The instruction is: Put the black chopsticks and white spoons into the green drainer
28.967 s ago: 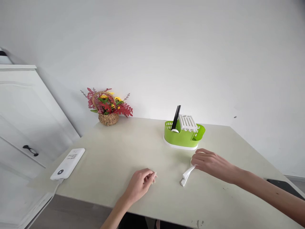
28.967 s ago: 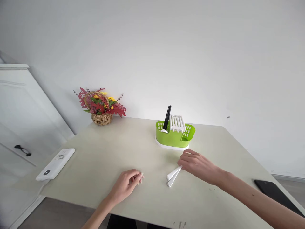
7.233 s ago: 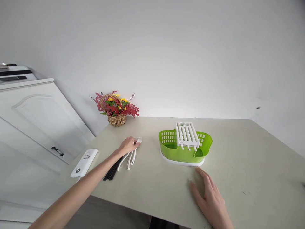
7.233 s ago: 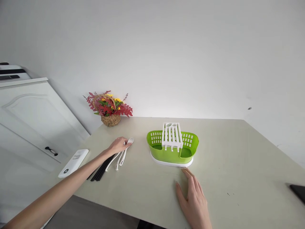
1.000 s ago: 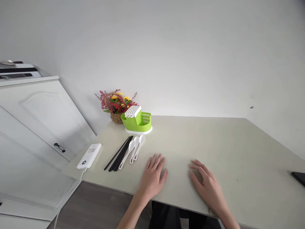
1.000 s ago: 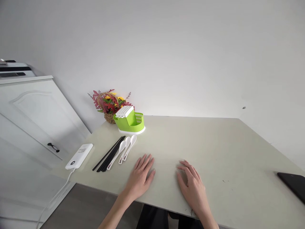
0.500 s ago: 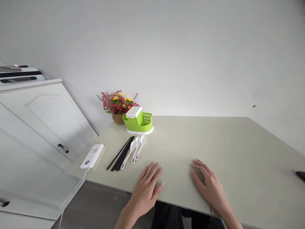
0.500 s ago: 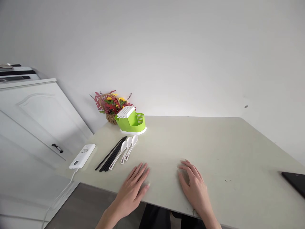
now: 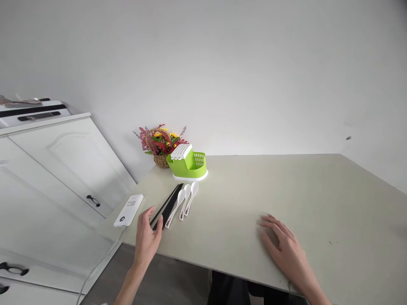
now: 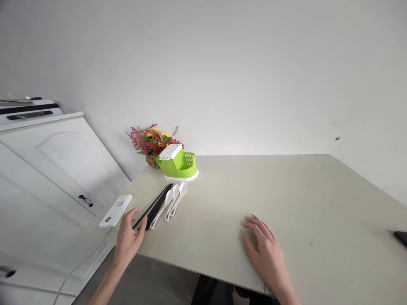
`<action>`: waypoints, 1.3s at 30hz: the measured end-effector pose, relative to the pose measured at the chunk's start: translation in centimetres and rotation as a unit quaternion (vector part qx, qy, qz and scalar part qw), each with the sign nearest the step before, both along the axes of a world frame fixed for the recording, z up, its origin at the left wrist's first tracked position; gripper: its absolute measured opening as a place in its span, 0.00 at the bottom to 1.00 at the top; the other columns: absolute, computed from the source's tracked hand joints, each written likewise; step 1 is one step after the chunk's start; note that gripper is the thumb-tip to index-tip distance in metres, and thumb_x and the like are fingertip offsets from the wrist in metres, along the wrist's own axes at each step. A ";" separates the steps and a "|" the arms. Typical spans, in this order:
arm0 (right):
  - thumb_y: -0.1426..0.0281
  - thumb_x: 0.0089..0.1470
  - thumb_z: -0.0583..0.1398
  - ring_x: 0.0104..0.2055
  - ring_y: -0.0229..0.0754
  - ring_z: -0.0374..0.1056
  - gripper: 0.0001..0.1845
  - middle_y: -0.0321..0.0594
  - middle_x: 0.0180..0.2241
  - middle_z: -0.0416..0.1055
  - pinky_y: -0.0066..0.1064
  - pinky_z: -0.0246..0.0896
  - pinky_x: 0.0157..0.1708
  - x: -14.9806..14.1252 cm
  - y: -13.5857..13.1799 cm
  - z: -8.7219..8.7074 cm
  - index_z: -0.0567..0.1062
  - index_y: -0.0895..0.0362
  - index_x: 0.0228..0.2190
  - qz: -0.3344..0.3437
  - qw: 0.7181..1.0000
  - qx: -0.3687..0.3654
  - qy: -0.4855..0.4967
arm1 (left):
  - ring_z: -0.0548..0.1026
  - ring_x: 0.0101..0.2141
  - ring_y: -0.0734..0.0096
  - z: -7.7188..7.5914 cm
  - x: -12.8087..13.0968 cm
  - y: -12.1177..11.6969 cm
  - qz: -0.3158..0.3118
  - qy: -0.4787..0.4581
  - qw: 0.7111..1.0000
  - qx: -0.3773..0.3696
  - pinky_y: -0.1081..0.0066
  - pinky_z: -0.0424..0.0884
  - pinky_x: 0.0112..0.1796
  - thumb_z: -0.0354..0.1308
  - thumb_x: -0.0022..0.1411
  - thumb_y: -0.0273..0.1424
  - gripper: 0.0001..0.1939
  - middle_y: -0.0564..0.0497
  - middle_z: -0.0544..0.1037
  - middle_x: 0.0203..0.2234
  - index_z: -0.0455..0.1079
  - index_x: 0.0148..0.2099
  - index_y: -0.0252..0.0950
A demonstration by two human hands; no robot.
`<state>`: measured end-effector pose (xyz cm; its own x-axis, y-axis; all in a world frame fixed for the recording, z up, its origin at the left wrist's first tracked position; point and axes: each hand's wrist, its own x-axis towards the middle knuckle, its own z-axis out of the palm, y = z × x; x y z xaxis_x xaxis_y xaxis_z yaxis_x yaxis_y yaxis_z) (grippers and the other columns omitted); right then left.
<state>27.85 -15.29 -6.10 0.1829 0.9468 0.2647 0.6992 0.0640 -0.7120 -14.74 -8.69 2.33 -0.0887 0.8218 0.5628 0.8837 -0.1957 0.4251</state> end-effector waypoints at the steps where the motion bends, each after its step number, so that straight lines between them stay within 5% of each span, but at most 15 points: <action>1: 0.52 0.67 0.52 0.69 0.51 0.59 0.18 0.34 0.62 0.71 0.52 0.67 0.59 0.0 0.0 0.0 0.76 0.43 0.49 -0.001 1.000 0.002 -0.002 | 0.74 0.55 0.48 0.0 -0.5 0.7 0.006 0.010 1.000 -0.011 0.51 0.71 0.56 0.51 0.71 0.47 0.26 0.37 0.73 0.55 0.62 0.63 0.37; 9: 0.54 0.67 0.52 0.68 0.52 0.61 0.19 0.38 0.61 0.72 0.50 0.67 0.59 -0.1 0.1 0.2 0.77 0.46 0.48 -0.001 1.000 0.015 -0.011 | 0.69 0.63 0.42 0.6 -1.0 6.3 0.067 0.176 0.958 -0.217 0.53 0.67 0.58 0.56 0.66 0.42 0.37 0.31 0.70 0.62 0.54 0.71 0.29; 16: 0.54 0.67 0.52 0.70 0.52 0.58 0.19 0.36 0.63 0.70 0.51 0.66 0.59 -0.2 0.0 0.4 0.77 0.44 0.49 0.000 1.000 -0.009 0.005 | 0.73 0.59 0.43 3.9 1.4 7.6 0.100 0.243 0.903 -0.339 0.58 0.69 0.53 0.57 0.67 0.39 0.40 0.28 0.75 0.57 0.50 0.73 0.25; 25: 0.53 0.67 0.51 0.69 0.53 0.59 0.20 0.39 0.62 0.71 0.52 0.65 0.60 -0.1 -0.1 0.4 0.77 0.46 0.49 0.006 1.000 0.004 0.006 | 0.80 0.47 0.46 6.4 3.2 8.1 0.113 0.272 0.880 -0.372 0.64 0.71 0.40 0.59 0.60 0.30 0.16 0.33 0.80 0.47 0.70 0.50 0.32; 39: 0.54 0.68 0.52 0.69 0.52 0.60 0.19 0.39 0.60 0.73 0.52 0.62 0.63 -0.1 0.1 0.5 0.77 0.47 0.48 0.014 1.000 0.023 0.015 | 0.79 0.48 0.49 6.9 3.3 9.6 0.113 0.297 0.861 -0.398 0.66 0.71 0.41 0.63 0.55 0.28 0.11 0.37 0.78 0.49 0.72 0.43 0.35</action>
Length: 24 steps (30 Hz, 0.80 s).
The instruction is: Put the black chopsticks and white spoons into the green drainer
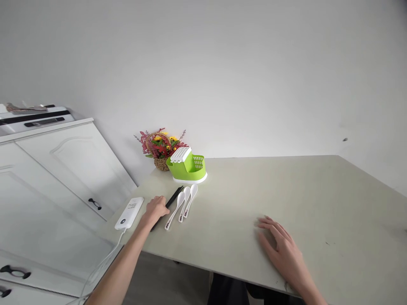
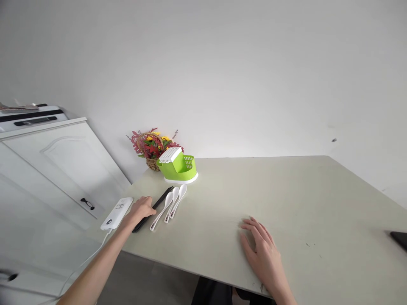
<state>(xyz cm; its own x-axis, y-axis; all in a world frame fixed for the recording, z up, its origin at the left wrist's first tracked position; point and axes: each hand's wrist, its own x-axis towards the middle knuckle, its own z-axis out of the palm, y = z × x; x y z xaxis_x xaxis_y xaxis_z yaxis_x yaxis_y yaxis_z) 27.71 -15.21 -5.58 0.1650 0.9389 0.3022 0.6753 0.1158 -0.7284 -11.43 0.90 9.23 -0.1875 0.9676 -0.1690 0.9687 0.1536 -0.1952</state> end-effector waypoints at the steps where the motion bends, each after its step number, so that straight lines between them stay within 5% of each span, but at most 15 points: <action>1: 0.54 0.68 0.52 0.69 0.52 0.60 0.19 0.39 0.60 0.73 0.52 0.62 0.63 0.0 0.0 0.1 0.77 0.47 0.48 0.000 1.000 -0.003 0.002 | 0.79 0.49 0.49 -0.1 0.0 0.1 -0.001 0.001 1.000 0.000 0.66 0.71 0.41 0.64 0.54 0.27 0.11 0.37 0.78 0.49 0.73 0.42 0.35; 24: 0.55 0.68 0.52 0.68 0.52 0.61 0.18 0.39 0.60 0.73 0.53 0.61 0.64 0.1 0.0 -0.1 0.77 0.47 0.49 0.005 1.000 0.010 -0.005 | 0.80 0.39 0.49 -0.5 -1.5 1.5 -0.008 -0.027 1.000 0.013 0.66 0.69 0.34 0.64 0.44 0.23 0.11 0.39 0.80 0.35 0.72 0.33 0.37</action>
<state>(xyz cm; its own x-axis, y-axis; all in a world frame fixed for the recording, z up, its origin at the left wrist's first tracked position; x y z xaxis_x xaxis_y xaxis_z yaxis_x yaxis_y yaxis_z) 27.83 -15.20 -5.72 0.1525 0.9342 0.3224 0.6808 0.1371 -0.7195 -12.88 2.42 8.70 -0.1630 0.9748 -0.1523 0.9800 0.1420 -0.1394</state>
